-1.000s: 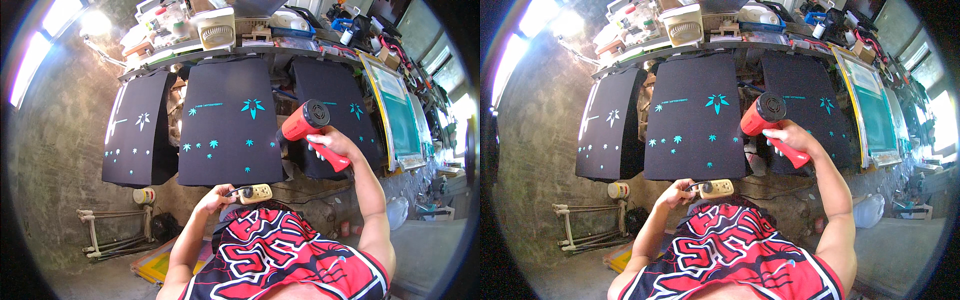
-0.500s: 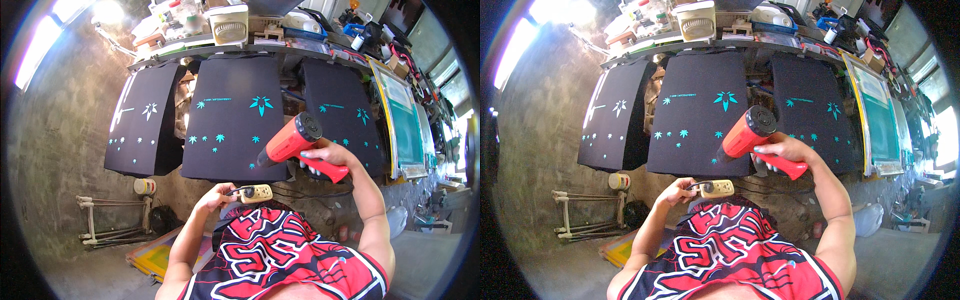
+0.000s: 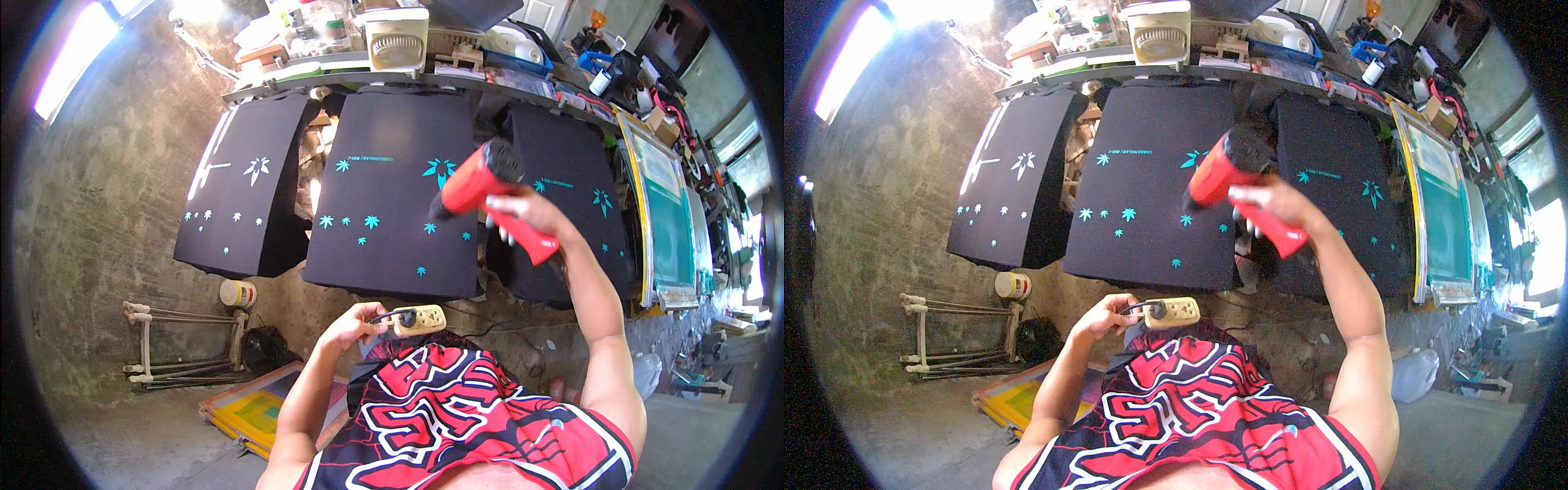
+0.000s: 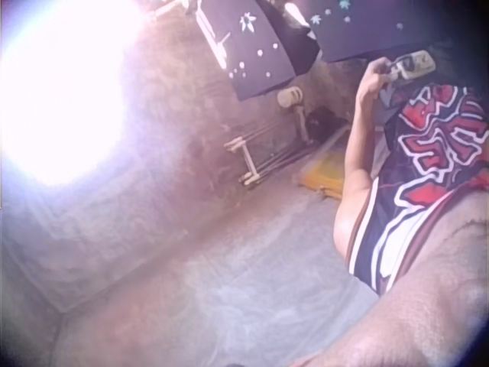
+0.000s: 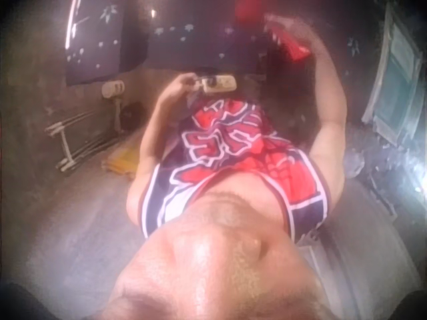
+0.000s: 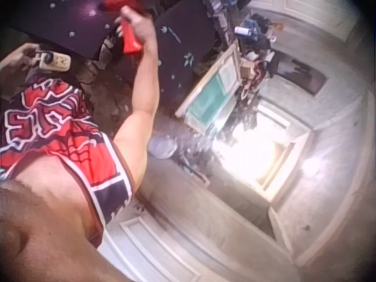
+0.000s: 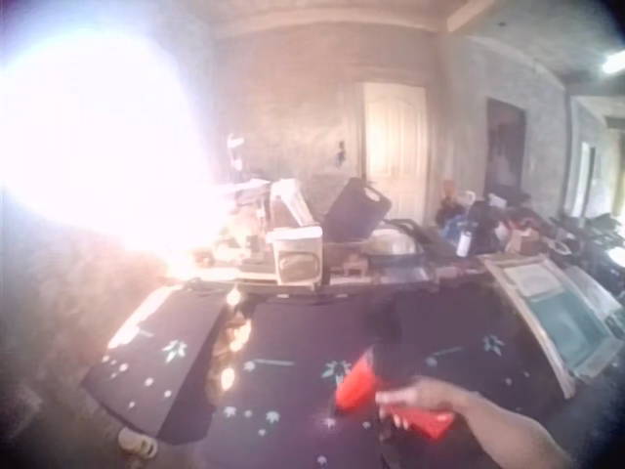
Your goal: The person uses a red heat gun to dry teal palm tree designs on three black t-shirts laid out on a workbench. Then the person picks up a screen printing frame with teal ink and uses a squeegee to spread the ink evenly across the screen.
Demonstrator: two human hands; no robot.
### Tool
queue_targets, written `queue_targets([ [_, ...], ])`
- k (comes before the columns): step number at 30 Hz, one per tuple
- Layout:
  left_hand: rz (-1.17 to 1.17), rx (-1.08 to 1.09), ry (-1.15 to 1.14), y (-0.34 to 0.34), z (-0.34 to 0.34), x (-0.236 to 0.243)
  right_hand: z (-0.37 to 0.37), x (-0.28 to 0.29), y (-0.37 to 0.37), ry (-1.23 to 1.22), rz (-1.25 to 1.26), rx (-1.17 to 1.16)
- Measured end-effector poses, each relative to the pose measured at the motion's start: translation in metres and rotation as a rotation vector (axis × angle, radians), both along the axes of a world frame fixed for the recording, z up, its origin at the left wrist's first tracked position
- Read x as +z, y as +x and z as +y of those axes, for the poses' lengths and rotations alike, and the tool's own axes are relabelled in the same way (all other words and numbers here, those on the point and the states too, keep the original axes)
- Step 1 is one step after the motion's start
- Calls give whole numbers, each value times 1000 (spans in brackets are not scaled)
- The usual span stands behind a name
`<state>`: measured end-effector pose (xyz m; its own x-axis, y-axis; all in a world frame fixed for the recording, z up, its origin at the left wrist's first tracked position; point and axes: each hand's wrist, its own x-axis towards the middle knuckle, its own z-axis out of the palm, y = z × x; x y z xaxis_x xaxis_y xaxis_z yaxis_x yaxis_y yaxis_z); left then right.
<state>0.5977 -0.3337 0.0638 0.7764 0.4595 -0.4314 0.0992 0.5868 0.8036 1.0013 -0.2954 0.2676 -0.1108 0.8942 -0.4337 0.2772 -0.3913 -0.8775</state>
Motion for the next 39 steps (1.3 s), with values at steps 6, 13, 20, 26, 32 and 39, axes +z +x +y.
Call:
queue_targets([
  [6,15,26,-29,-8,3,7,75,-12,23,187,93,-304],
  [13,-10,-37,-2,-23,34,19,110,-3,32,-34,-52,-190],
  [20,-28,-92,-55,-40,74,28,117,15,12,-100,4,-69],
  [26,-49,-123,-112,-54,102,29,128,15,-8,13,-185,-199],
  [32,-69,-141,-162,-67,123,30,125,23,-14,-119,-197,-105],
  [39,-97,-160,-168,-80,143,25,128,18,-28,7,-135,-221],
])
